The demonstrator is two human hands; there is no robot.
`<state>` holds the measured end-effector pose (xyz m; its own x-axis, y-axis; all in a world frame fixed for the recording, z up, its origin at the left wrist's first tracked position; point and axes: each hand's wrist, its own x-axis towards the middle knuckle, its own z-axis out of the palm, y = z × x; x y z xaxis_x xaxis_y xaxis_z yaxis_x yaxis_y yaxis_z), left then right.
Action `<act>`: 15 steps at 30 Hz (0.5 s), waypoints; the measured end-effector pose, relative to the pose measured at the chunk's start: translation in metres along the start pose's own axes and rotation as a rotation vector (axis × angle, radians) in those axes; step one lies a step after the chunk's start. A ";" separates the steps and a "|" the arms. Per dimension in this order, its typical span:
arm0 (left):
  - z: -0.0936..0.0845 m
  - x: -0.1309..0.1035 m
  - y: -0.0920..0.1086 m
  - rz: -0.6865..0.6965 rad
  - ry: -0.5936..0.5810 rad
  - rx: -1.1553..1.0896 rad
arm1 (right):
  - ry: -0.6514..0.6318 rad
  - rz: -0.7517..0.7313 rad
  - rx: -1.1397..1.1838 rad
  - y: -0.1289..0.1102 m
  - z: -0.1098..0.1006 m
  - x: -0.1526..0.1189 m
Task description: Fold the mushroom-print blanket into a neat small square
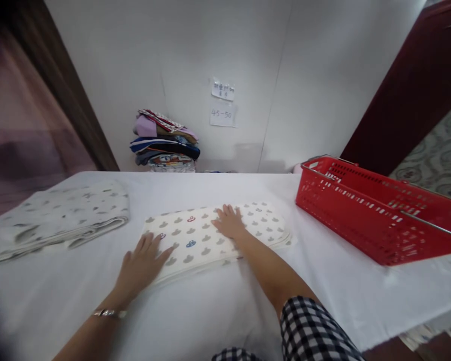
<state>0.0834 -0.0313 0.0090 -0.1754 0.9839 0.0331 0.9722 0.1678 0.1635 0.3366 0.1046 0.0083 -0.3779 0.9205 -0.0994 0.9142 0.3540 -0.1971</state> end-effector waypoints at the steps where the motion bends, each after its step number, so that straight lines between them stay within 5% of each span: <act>1: 0.000 0.000 0.000 0.005 0.003 0.012 | -0.001 -0.011 0.009 0.000 0.000 0.002; 5: 0.000 0.002 0.000 0.026 0.018 0.044 | -0.038 -0.036 0.079 0.007 -0.011 0.002; 12: 0.005 0.004 -0.006 0.071 -0.001 0.077 | 0.060 0.170 0.020 0.064 -0.018 -0.029; 15: 0.004 0.004 -0.006 0.068 0.013 0.070 | 0.069 0.147 0.053 0.074 -0.017 -0.032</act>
<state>0.0771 -0.0280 0.0038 -0.1105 0.9924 0.0547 0.9902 0.1052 0.0916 0.4188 0.1046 0.0129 -0.2279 0.9716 -0.0644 0.9494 0.2070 -0.2363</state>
